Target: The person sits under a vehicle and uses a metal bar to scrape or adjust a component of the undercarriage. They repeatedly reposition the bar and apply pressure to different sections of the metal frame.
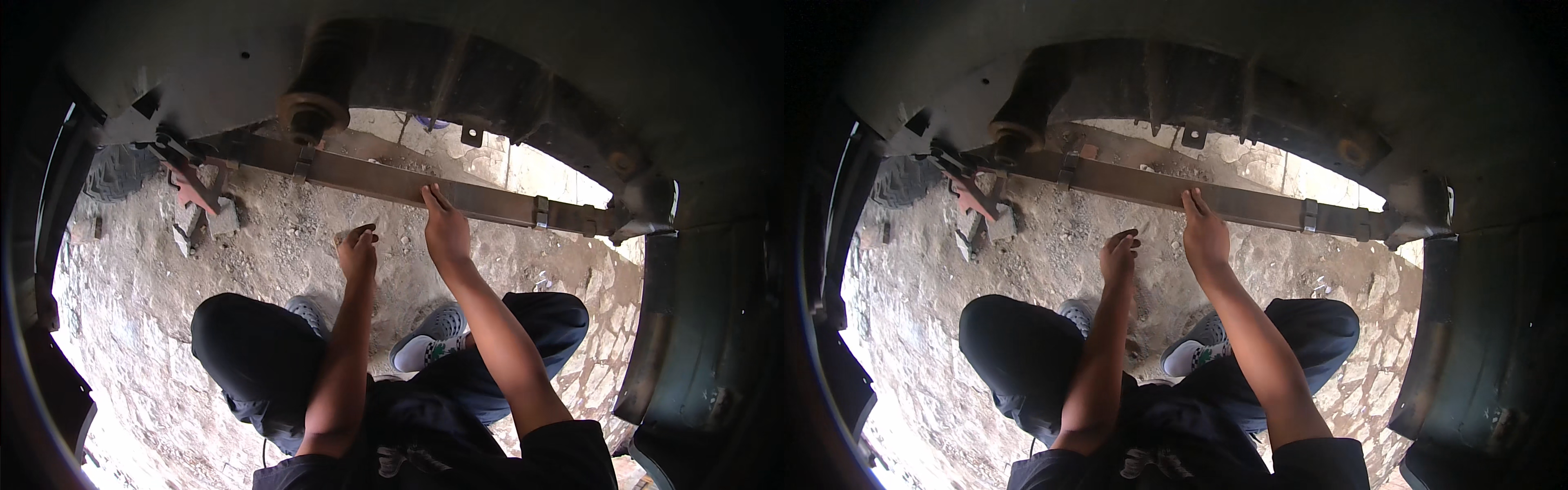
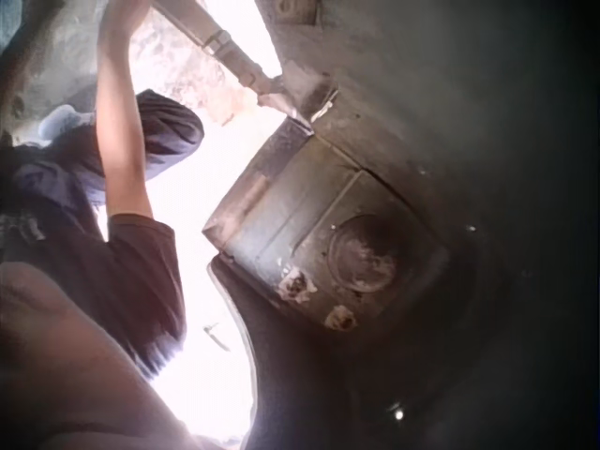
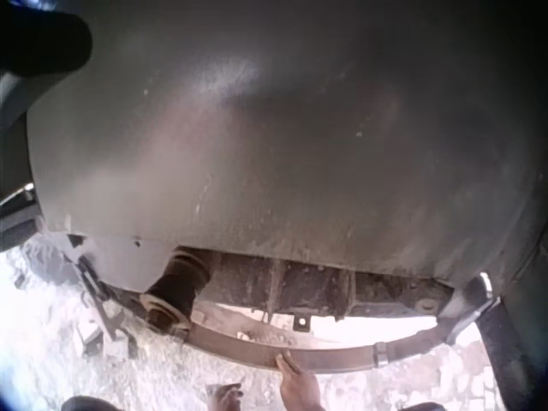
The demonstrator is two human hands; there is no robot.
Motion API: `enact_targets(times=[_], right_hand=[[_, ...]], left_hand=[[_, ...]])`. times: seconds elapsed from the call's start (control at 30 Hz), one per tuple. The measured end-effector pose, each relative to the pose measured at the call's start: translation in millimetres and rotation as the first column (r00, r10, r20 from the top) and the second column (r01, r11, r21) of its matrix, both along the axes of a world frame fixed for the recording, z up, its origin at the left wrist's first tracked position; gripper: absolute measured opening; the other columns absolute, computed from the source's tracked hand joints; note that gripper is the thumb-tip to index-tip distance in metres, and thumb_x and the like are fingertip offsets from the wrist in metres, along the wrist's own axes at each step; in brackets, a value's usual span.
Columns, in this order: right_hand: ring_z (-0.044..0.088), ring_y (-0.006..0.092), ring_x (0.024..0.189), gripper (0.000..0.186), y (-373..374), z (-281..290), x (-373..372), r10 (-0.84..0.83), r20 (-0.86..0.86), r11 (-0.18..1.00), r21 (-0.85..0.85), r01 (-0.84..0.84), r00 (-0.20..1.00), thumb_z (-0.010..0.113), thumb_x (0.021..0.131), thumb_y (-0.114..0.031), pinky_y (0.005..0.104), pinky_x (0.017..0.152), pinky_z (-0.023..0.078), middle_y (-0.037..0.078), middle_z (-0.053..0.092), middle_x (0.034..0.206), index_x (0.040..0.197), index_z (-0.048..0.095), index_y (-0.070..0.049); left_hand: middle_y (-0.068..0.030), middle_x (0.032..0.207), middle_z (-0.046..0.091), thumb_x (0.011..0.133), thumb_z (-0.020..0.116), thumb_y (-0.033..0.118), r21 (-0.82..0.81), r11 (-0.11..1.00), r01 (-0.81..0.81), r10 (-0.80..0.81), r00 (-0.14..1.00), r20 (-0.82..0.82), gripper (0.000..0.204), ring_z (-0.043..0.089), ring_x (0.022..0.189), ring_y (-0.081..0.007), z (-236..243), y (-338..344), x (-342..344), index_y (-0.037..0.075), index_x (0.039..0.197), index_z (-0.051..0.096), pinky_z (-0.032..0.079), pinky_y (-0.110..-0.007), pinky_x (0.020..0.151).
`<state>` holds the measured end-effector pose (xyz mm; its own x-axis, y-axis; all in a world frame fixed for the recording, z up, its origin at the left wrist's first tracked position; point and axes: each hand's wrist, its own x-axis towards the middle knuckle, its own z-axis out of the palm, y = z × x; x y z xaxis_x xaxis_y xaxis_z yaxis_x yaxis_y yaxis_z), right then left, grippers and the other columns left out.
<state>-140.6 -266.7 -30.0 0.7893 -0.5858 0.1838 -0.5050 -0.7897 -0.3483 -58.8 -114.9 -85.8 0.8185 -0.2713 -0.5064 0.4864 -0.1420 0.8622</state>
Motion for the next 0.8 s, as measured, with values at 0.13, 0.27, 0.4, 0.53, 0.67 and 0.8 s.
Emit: enact_targets(times=[0.13,0.27,0.4,0.53,0.67,0.8], right_hand=[[0.066,0.0367,0.116,0.052,-7.7,4.8,7.0,-0.004,0.057,1.0,0.017,0.003,0.998,0.048,0.089,0.005,0.045,0.096,0.057,0.015,0.059,0.144,0.137,0.062,-0.009],[0.067,0.0372,0.114,0.053,7.8,7.6,6.8,-0.043,0.02,0.998,0.056,0.042,0.999,0.048,0.088,0.005,0.0456,0.092,0.058,0.015,0.059,0.144,0.137,0.061,-0.009],[0.069,0.0381,0.11,0.055,9.3,4.1,-4.1,-0.001,-0.053,1.0,-0.013,0.0,0.999,0.048,0.09,0.004,0.0465,0.091,0.058,0.012,0.053,0.151,0.143,0.055,-0.008],[0.068,0.0377,0.111,0.057,0.1,4.3,8.0,-0.008,-0.039,1.0,-0.015,0.007,0.999,0.048,0.089,0.005,0.0462,0.092,0.058,0.012,0.053,0.151,0.143,0.055,-0.009],[0.067,0.0385,0.112,0.059,13.1,5.3,-1.8,0.001,-0.021,1.0,-0.015,-0.001,1.0,0.047,0.086,0.008,0.047,0.092,0.058,0.014,0.054,0.149,0.141,0.057,-0.008],[0.067,0.0413,0.108,0.061,17.3,1.5,-4.7,0.015,-0.044,1.0,-0.027,-0.016,0.999,0.047,0.085,0.009,0.0478,0.091,0.058,0.016,0.052,0.151,0.143,0.055,-0.005]], left_hand=[[-0.0079,0.093,0.073,0.099,0.058,0.018,-0.033,0.999,0.04,-0.042,0.998,-0.044,0.027,0.062,0.083,-0.0141,11.2,9.5,0.1,0.003,0.115,0.074,0.049,-0.03,0.077],[-0.0074,0.094,0.073,0.099,0.058,0.018,-0.022,0.992,0.124,-0.125,0.991,-0.055,0.029,0.061,0.081,-0.014,12.0,13.2,-3.4,0.003,0.118,0.073,0.049,-0.029,0.077],[-0.008,0.094,0.073,0.099,0.057,0.017,-0.079,0.987,0.141,-0.142,0.99,-0.009,0.03,0.061,0.08,-0.0147,15.0,12.1,-8.9,0.002,0.12,0.072,0.049,-0.03,0.075],[-0.0095,0.093,0.073,0.098,0.058,0.017,-0.054,0.995,0.084,-0.085,0.996,-0.001,0.033,0.06,0.079,-0.0148,23.5,8.3,-2.5,0.001,0.125,0.068,0.049,-0.03,0.073],[-0.0084,0.092,0.074,0.1,0.061,0.016,-0.091,0.994,0.067,-0.074,0.995,-0.069,0.026,0.061,0.072,-0.0124,11.6,12.3,-8.8,0.004,0.121,0.071,0.049,-0.028,0.066],[-0.0071,0.097,0.072,0.1,0.059,0.018,-0.065,0.993,0.096,-0.102,0.989,-0.107,0.03,0.056,0.077,-0.0135,18.8,14.6,-10.2,0.002,0.124,0.067,0.047,-0.029,0.074]])
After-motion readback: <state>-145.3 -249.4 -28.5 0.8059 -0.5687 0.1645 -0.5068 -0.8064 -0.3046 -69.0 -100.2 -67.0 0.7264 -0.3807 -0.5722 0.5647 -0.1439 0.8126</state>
